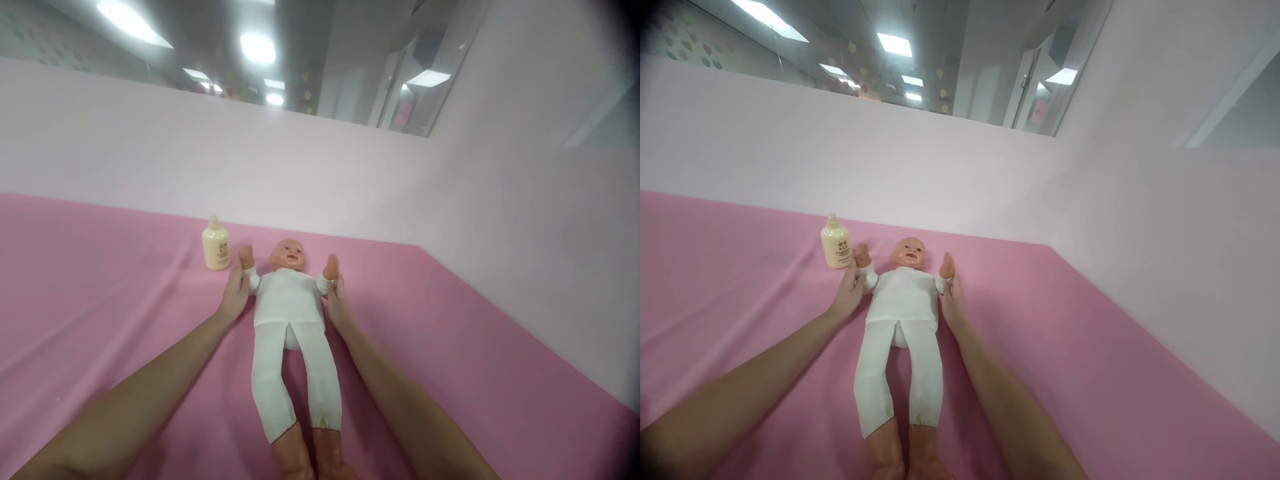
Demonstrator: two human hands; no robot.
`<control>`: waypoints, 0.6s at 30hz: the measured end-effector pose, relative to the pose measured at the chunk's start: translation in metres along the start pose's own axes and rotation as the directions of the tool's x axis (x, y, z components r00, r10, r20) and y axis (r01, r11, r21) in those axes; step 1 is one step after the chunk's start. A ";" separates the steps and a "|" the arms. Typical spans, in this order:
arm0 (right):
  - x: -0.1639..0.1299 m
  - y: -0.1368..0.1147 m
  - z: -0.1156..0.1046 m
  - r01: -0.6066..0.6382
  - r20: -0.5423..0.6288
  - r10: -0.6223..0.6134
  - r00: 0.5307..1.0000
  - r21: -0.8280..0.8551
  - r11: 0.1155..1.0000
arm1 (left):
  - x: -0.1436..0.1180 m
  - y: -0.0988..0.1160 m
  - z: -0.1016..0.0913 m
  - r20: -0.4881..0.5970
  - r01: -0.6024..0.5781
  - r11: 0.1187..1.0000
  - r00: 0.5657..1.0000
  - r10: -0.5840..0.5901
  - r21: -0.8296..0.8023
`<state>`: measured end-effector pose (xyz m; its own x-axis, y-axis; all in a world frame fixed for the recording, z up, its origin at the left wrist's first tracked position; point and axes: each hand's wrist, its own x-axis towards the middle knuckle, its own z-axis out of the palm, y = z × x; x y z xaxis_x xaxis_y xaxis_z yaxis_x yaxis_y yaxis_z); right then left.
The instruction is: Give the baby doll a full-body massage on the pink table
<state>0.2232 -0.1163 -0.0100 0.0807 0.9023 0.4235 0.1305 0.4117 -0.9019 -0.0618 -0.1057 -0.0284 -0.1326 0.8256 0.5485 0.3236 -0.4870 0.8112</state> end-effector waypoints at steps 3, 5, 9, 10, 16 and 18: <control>-0.001 0.001 0.002 0.163 0.123 -0.135 0.983 -0.258 0.952 | -0.003 0.001 0.005 0.158 -0.192 0.958 0.974 0.160 0.213; 0.000 0.006 0.002 0.236 0.190 -0.179 0.965 -0.342 0.910 | -0.006 0.001 0.008 0.230 -0.284 0.903 0.949 0.216 0.321; 0.001 0.013 0.002 0.257 0.213 -0.188 0.959 -0.367 0.894 | -0.010 0.001 0.012 0.266 -0.328 0.855 0.935 0.234 0.402; 0.000 0.013 0.002 0.255 0.207 -0.189 0.960 -0.359 0.898 | -0.010 0.002 0.012 0.262 -0.319 0.859 0.938 0.227 0.400; 0.000 0.008 0.000 0.055 -0.036 -0.064 0.997 -0.216 0.975 | -0.004 0.001 0.009 0.087 -0.142 0.970 0.988 0.127 0.198; 0.004 0.011 -0.004 0.007 -0.144 -0.030 0.989 -0.156 0.988 | -0.001 -0.002 0.006 -0.010 -0.041 0.997 0.999 0.042 0.062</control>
<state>0.2291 -0.1082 -0.0179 0.2183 0.8615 0.4583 0.2840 0.3932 -0.8745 -0.0564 -0.1034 -0.0322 -0.1282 0.8016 0.5840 0.3864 -0.5019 0.7738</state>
